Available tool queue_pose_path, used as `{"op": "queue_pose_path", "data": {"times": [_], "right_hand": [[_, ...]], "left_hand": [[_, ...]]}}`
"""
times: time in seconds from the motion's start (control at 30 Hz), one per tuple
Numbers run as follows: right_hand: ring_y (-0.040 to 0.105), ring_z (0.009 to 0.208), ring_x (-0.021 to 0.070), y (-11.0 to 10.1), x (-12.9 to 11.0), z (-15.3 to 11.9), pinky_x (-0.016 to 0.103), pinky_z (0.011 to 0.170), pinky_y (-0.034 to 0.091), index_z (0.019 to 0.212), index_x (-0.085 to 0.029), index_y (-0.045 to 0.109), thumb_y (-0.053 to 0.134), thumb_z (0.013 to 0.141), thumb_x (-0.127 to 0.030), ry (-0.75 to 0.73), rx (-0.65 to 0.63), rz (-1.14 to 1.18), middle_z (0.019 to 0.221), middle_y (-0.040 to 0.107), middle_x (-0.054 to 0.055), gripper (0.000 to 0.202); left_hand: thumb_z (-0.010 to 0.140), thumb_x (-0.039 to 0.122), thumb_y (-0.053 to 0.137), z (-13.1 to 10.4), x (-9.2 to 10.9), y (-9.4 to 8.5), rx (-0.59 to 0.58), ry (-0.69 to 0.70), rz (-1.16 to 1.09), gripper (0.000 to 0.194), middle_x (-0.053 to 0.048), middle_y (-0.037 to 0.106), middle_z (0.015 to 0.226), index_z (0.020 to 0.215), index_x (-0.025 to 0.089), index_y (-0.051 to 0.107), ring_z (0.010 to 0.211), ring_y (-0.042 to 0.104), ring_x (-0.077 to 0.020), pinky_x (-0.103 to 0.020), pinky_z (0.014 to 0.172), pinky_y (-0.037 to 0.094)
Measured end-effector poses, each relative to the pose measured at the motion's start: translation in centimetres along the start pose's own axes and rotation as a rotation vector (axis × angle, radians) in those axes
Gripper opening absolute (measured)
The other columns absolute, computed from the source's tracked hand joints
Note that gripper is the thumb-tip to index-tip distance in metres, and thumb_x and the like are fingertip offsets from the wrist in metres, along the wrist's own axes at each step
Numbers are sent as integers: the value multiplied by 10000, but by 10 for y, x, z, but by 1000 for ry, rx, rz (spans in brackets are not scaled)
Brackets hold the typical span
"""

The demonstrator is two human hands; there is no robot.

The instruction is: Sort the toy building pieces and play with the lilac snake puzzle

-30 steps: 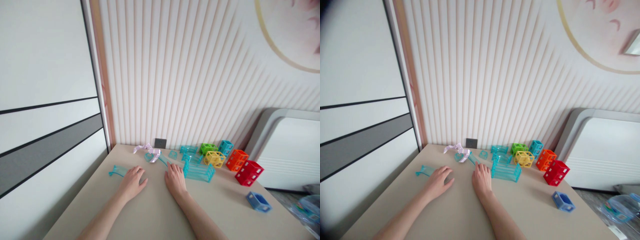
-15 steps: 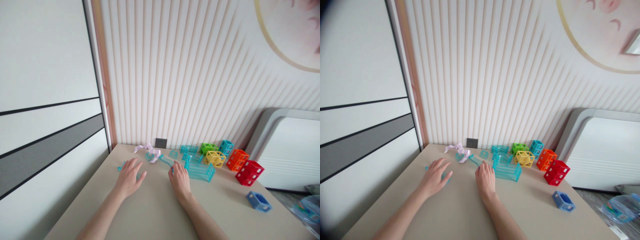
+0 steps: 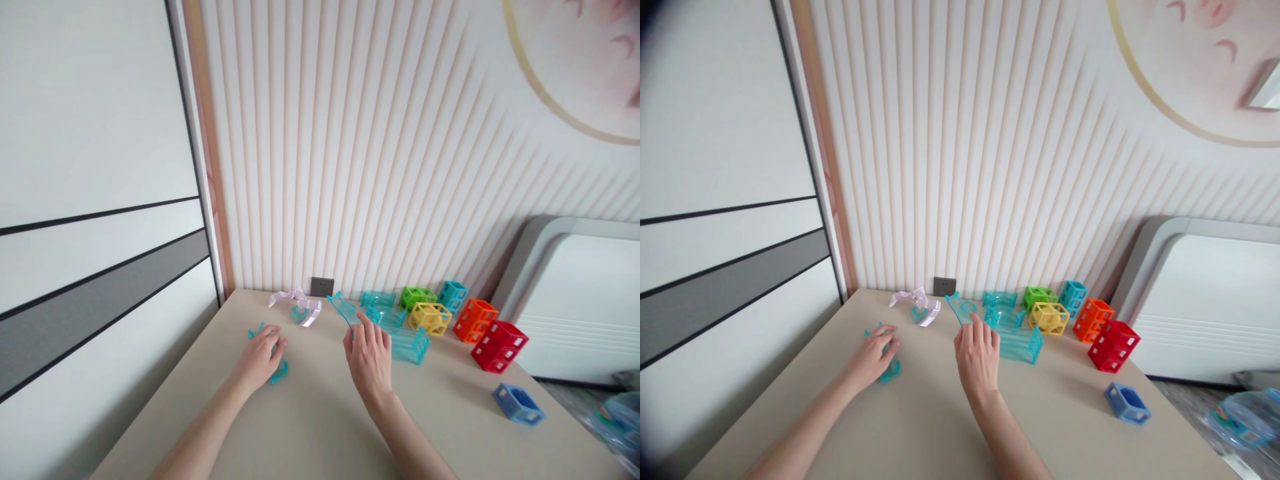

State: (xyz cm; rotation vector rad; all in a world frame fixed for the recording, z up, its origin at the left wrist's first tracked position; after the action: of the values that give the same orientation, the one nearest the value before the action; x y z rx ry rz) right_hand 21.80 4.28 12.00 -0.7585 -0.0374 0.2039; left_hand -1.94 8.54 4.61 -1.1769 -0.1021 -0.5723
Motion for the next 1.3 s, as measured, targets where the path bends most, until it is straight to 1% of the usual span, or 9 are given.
{"op": "queue_pose_path", "data": {"times": [0.17, 0.3, 0.43, 0.6, 0.8, 0.93, 1.07, 1.13, 1.3], "right_hand": [[633, 1062, 251, -12, -17, -8, 398, 912, 421, 909, -214, 610, 473, 978, -180, -93, 79, 250, 1186, 696, 133, 157], [646, 1038, 237, -2, -28, -20, 388, 901, 426, 889, -230, 563, 482, 941, -149, -43, 60, 427, 1111, 707, 103, 125], [659, 956, 233, 18, -26, -28, 369, 843, 459, 870, -235, 542, 473, 907, -150, 98, -19, 527, 1069, 706, 91, 116], [662, 927, 247, 37, -9, -31, 377, 837, 486, 840, -242, 558, 498, 898, -239, 315, -45, 744, 1006, 706, 81, 83], [644, 865, 251, 56, 9, -37, 338, 727, 488, 826, -223, 613, 575, 853, -362, 561, -49, 980, 928, 710, 88, 146], [633, 776, 227, 62, 12, -41, 307, 646, 483, 844, -211, 613, 597, 850, -448, 636, -46, 1073, 837, 685, 63, 238], [673, 745, 209, 72, 12, -46, 326, 686, 530, 846, -231, 528, 581, 868, -500, 723, -19, 1214, 807, 638, 15, 275], [679, 748, 202, 77, 10, -48, 343, 711, 554, 841, -242, 491, 586, 860, -518, 760, 0, 1280, 806, 609, -3, 293], [663, 787, 188, 82, 7, -51, 361, 778, 564, 831, -246, 494, 632, 833, -518, 808, 23, 1363, 831, 564, -19, 305]], "left_hand": [[939, 310, 510, -1, -12, -3, 79, -72, 46, 240, -150, 587, 1362, 1077, 196, 670, 1324, 524, -302, -463, 1118, 419], [919, 483, 543, -5, -38, 2, 55, -278, 106, 442, -158, 539, 1443, 1264, 210, 587, 1393, 454, -340, -489, 1117, 392], [890, 590, 535, -5, -45, 8, -11, -336, 89, 581, -179, 537, 1453, 1321, 201, 535, 1408, 444, -340, -465, 1111, 385], [799, 378, 663, -5, -44, 9, -37, -360, -7, 500, -222, 574, 1402, 1235, 142, 603, 1324, 526, -371, -482, 1105, 381], [768, 188, 610, -3, -42, 3, 9, -345, -179, 312, -155, 716, 1170, 1074, 162, 663, 1172, 637, -320, -447, 1057, 437], [747, 170, 601, 0, -44, -4, 92, -369, -363, 328, -139, 720, 1136, 1073, 171, 637, 1138, 651, -313, -467, 1045, 450], [838, 305, 551, 2, -33, -7, 146, -390, -605, 351, -93, 728, 1058, 1171, 195, 545, 879, 736, -245, -411, 849, 568], [863, 398, 562, 1, -22, -5, 164, -405, -842, 391, -80, 730, 1062, 1202, 214, 493, 809, 750, -218, -381, 792, 592], [723, 406, 824, -7, 8, 13, 176, -510, -1520, 613, -52, 745, 1074, 1222, 250, 504, 928, 754, -231, -416, 958, 554]]}}
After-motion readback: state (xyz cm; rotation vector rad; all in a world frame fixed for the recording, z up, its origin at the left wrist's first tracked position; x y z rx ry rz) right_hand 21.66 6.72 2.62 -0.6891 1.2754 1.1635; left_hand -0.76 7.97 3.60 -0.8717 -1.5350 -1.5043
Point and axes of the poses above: each hand's wrist, its own z-axis towards the middle knuckle, its own y-axis out of the palm, x = y × z, the point moved 9 cm from there along z, towards the middle knuckle
